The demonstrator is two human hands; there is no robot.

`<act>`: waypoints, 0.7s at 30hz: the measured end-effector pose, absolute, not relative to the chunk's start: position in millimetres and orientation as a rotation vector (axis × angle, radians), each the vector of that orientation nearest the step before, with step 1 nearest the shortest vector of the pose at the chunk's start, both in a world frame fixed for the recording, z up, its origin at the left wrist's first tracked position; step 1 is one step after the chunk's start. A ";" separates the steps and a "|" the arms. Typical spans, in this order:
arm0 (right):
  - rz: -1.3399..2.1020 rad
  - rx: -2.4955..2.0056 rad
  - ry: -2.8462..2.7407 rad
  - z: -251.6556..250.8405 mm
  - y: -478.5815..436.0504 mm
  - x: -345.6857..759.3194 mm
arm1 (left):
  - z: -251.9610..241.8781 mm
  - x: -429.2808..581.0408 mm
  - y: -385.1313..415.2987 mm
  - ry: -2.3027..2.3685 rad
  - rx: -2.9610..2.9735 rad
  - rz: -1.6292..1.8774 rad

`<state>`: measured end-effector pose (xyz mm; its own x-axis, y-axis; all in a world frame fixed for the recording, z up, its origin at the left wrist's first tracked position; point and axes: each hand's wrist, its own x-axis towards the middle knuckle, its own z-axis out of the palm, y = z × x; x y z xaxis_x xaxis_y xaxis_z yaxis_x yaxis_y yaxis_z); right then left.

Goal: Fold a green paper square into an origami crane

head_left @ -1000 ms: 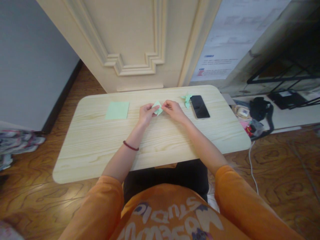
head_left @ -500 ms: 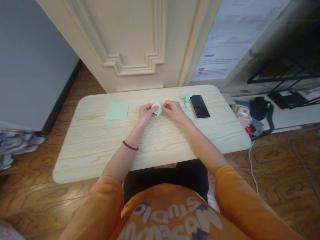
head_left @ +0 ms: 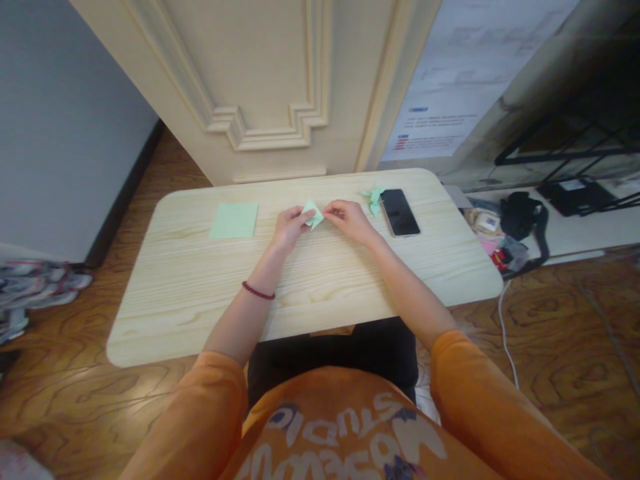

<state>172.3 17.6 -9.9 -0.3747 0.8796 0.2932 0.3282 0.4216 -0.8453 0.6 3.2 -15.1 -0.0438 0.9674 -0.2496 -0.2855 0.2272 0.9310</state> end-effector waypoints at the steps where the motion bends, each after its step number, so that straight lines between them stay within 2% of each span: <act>1: 0.919 -1.007 -1.888 -9.9 17.4 172.7 | -14.0 0.0 3.1 1.138 0.762 1.211; 12: 0.929 -1.012 -1.748 -12.0 20.5 173.3 | 2.6 2.1 -4.6 1.002 0.739 1.126; 21: 1.022 -1.073 -1.639 -13.5 25.1 174.7 | 2.0 -5.0 -0.4 1.152 1.237 1.207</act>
<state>174.7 25.1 -13.5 -0.2203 0.9463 0.2368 0.2038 0.2820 -0.9375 -5.0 -0.4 2.0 0.0417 0.9987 0.0287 -0.0173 -0.0280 0.9995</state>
